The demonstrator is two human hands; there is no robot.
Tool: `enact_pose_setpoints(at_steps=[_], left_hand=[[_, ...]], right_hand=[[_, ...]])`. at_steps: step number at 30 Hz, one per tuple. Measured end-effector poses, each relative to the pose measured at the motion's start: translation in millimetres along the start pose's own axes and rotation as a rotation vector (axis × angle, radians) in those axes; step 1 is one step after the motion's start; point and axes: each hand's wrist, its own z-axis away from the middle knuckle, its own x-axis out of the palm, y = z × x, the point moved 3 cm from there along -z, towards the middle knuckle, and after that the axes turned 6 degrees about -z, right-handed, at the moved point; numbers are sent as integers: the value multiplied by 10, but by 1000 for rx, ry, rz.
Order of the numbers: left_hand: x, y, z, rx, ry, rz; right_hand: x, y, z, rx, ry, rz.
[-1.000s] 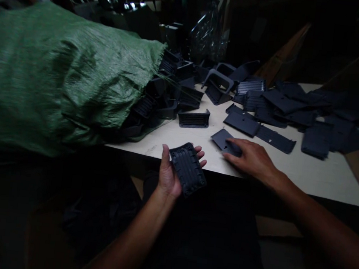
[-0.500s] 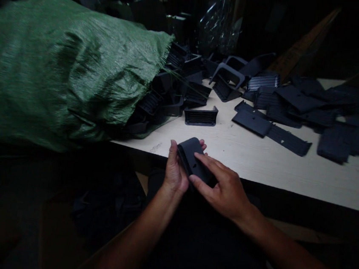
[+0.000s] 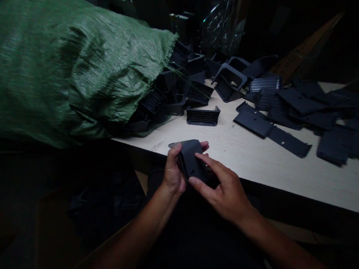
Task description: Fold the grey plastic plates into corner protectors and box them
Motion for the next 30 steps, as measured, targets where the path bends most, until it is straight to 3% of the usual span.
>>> enact_pose_setpoints(at_steps=[5,8,11,15,19,25,30], left_hand=[[144,-142,64,-54,-144,51],[195,-194,90,-53,-169,51],[178,-123,80,-104,-133,92],[70,34,-2,-179,60,168],[7,61,-26,-148,185,131],[86,120,107,45,141,-37],[164,179,137,107,111,-114]], right_hand=[[17,85,-192,289,126,-603],[38,99,-278,350,111,-729],[53,106,-274,386,41,-740],[86,108,-195,321,-2,-585],[184,114,-121,274,-49,-538],[197,-7,-40,105,122,-479],[121,3,-61,116,59,-505]])
